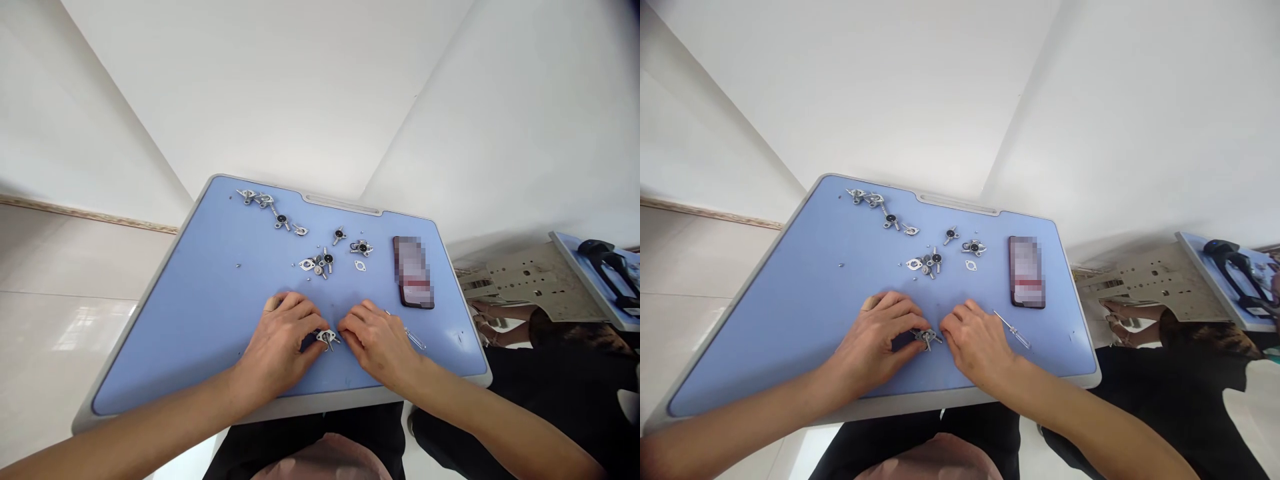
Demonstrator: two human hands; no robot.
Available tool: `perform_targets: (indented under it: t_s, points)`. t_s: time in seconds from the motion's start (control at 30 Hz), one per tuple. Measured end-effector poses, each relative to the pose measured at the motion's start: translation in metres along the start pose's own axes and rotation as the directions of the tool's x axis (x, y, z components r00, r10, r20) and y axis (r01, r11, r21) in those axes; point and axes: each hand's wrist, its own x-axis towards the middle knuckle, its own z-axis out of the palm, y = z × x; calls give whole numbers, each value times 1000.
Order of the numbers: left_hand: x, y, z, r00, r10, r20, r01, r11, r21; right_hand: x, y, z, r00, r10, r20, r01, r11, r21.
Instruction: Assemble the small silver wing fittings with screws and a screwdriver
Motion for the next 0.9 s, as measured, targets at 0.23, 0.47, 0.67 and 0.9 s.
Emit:
perform_targets:
  t_s: [0.23,0.47,0.67,0.9]
  points:
    - [-1,-1,1,1000,7,-4,-7,1000,1,-8,8,-8,999,24,24,-26,997,74]
    - [-1,-2,2,1000,12,-10,-12,1000,-4,-7,10,-4,1000,-25,16,25,999,20]
    - [1,2,-1,1000,-21,14,21,1000,-9,-2,5,2,997,-76,-5,75,990,-122]
    - [2,2,-3,999,-39,7,40,999,-37,-6,8,2,992,-42,-118,47,998,43]
